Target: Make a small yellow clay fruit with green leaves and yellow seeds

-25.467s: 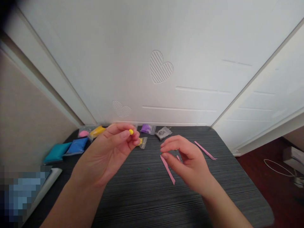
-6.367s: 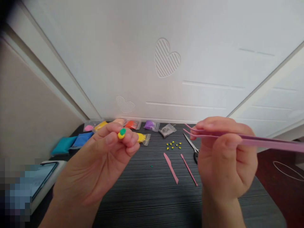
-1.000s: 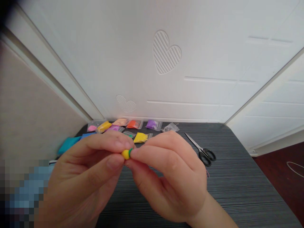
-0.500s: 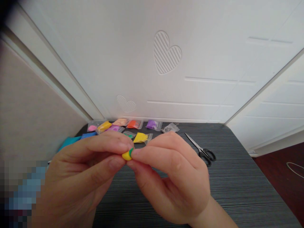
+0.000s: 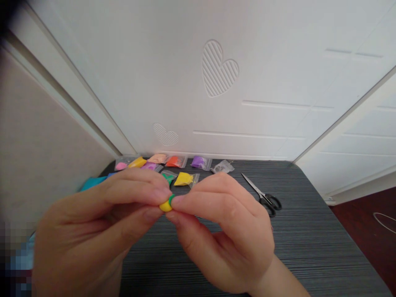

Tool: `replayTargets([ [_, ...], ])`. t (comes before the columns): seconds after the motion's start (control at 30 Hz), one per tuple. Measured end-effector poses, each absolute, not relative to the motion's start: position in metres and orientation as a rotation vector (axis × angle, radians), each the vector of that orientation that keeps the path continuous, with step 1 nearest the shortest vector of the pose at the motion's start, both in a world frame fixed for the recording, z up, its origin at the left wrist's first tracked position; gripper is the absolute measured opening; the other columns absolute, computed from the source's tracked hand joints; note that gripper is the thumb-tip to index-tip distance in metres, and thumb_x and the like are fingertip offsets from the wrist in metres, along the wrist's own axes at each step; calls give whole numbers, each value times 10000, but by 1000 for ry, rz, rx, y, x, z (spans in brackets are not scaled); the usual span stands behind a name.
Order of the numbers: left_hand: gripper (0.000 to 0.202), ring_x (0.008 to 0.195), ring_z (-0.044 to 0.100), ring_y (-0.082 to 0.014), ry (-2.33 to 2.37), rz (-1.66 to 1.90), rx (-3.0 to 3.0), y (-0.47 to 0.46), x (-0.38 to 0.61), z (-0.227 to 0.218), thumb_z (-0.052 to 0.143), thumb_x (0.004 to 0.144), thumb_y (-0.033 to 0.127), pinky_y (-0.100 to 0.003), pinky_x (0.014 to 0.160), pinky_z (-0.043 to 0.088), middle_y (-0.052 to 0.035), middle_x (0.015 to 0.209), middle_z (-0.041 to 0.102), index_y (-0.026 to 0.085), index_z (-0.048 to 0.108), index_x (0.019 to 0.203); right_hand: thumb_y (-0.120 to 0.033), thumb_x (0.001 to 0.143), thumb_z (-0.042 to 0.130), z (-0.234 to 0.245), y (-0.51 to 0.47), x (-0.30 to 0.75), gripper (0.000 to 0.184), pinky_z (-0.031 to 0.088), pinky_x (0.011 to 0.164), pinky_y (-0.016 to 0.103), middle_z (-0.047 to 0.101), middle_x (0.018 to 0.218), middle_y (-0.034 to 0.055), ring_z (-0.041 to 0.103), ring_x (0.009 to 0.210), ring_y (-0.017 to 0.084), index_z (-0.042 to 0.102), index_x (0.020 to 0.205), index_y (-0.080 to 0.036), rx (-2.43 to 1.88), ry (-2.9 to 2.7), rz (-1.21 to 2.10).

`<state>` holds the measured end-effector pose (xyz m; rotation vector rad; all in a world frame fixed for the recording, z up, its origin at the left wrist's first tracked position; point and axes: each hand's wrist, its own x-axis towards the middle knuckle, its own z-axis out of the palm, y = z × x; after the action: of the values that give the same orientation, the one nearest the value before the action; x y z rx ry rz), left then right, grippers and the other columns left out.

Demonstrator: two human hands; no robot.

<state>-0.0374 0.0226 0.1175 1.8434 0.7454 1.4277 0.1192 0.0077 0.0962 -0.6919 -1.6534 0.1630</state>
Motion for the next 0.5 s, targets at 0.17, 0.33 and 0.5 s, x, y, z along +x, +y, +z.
replayTargets([
  [0.17,247,751,610,-160,753,1446,1861,22,-36,118,638,703,97,-297,724,526,26,798,671,297,686,839,-63,674,640,97,8,119,334,498,551,287,643,789,18,594,705,150,632,974,-209,-682,-1595,151],
  [0.33,254,776,610,-161,737,1435,1830,21,-36,117,635,709,107,-282,698,522,23,819,673,291,678,880,-53,665,653,99,6,124,371,513,594,295,645,821,1,600,742,151,619,985,-238,-753,-1702,172],
  [0.5,239,793,608,-154,717,1410,1820,19,-37,117,631,718,109,-262,692,517,27,814,673,286,678,873,-46,664,653,98,5,124,400,501,571,289,638,819,1,593,776,163,616,1010,-243,-733,-1675,190],
])
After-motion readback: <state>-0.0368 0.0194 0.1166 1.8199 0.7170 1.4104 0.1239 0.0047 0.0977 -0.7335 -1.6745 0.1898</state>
